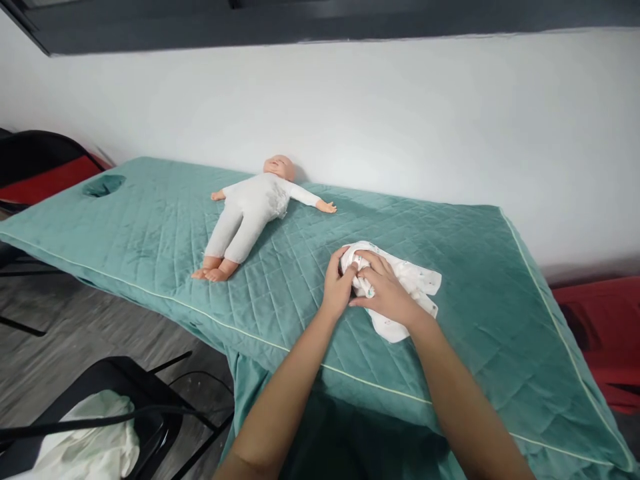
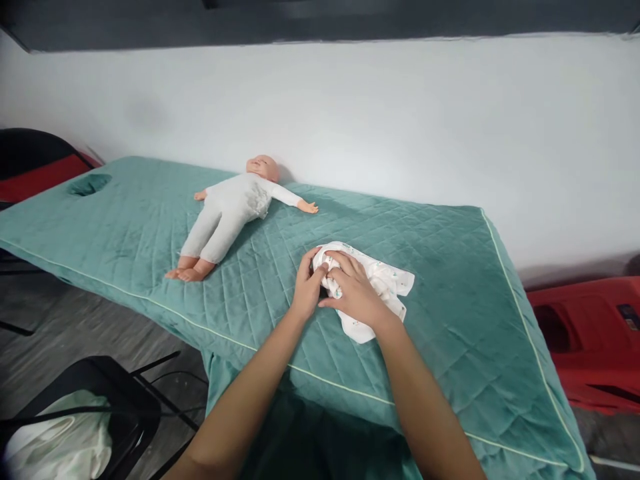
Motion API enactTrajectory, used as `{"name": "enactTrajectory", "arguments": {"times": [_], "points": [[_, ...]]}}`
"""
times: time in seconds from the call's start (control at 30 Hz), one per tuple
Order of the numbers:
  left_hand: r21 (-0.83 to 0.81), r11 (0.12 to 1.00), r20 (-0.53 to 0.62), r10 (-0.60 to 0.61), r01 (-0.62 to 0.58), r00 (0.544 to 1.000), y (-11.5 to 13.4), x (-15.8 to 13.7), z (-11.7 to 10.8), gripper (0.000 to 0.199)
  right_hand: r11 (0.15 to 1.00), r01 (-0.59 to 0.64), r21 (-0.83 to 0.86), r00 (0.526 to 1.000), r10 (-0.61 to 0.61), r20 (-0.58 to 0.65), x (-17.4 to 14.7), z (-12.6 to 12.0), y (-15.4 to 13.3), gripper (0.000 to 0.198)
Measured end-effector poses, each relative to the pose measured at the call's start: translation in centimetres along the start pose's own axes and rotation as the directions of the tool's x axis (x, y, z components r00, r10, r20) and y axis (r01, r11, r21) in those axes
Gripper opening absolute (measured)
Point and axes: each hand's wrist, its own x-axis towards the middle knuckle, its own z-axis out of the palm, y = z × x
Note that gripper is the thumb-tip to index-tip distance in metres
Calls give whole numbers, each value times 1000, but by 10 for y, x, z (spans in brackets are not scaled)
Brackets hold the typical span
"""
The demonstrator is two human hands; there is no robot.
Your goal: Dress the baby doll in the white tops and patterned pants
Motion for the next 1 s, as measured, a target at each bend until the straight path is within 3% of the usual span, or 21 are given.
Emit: {"name": "enactTrajectory", "arguments": {"times": [0.17,0.37,0.53,0.67,0.77,0.87,1.0], "points": [[-40,999,-13,-22,21,1000,3,2,3,33,994,-54,97,997,58,-42,-1,-4,0,33],[-84,995,-76,-52,46,996,3,2,2,29,969,-2,246,994,28,-102,-1,-8,-2,26],[-172,983,-126,-91,69,988,-4,2,-2,23,893,-80,443,973,167,-161,-3,-18,-4,15],[-416,891,-72,-230,180,970,0,4,-7,23,831,-165,531,928,314,-203,-5,-19,-5,22],[-532,809,9,-292,252,956,6,6,-12,25,783,-167,600,938,313,-148,-8,-13,-6,35],[-548,786,51,-311,287,949,11,7,-18,24,775,-177,607,957,279,-77,-11,-4,-7,62],[-483,807,106,-332,340,937,15,4,-19,26,825,-252,505,933,346,-99,-14,-2,-9,79]]}}
